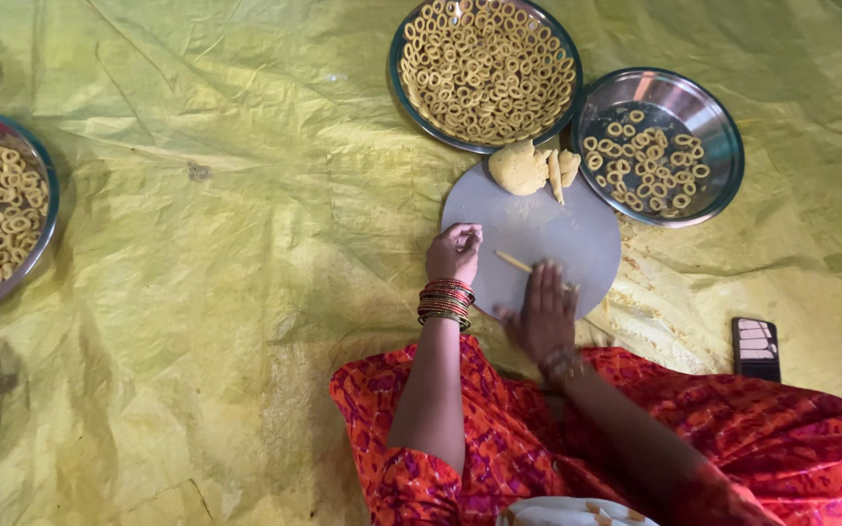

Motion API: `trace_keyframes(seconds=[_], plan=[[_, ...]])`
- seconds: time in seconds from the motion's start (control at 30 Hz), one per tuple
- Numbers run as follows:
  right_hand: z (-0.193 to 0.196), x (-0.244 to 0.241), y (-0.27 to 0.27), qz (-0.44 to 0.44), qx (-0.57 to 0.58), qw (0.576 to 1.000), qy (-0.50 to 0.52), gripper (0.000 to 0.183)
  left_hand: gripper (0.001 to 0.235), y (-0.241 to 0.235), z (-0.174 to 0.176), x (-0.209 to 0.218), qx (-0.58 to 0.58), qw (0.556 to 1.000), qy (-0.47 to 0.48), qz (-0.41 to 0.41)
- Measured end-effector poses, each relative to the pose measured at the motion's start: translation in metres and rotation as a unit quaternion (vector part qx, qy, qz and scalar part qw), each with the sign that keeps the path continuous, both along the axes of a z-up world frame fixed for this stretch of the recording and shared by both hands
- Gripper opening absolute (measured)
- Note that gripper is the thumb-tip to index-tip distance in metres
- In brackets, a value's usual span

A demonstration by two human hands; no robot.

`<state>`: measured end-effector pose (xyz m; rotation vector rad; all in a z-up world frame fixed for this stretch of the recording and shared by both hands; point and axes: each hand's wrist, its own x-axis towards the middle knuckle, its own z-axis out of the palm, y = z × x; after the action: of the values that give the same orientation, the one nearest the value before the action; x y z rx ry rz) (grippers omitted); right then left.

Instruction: The person sits on a yellow tarp and shapes dough into small ring-shaped snacks by hand. They roll small pieces of dough into thin ropes, fold them into circles, and place the finished rings into a metal bowl.

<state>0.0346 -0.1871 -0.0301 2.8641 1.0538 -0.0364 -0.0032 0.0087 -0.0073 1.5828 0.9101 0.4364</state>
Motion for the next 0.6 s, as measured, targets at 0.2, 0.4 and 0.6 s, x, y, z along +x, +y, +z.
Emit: trace_keyframes(seconds=[0.2,0.4,0.6], plan=[[0.004,-0.035,-0.009,0.041,-0.165,0.984,0.047,0.102,0.017,-0.003,-0.006,0.002,-0.005,1.0,-0.014,0.005],[0.01,0.032,0.067,0.023,-0.057,0.997,0.037,0.091,0.016,0.001,-0.009,0.001,0.019,0.999,-0.046,0.012],[0.004,0.049,0.077,-0.021,0.015,0.999,-0.019,0.091,0.016,0.001,-0.01,0.002,0.001,0.999,-0.037,0.017]])
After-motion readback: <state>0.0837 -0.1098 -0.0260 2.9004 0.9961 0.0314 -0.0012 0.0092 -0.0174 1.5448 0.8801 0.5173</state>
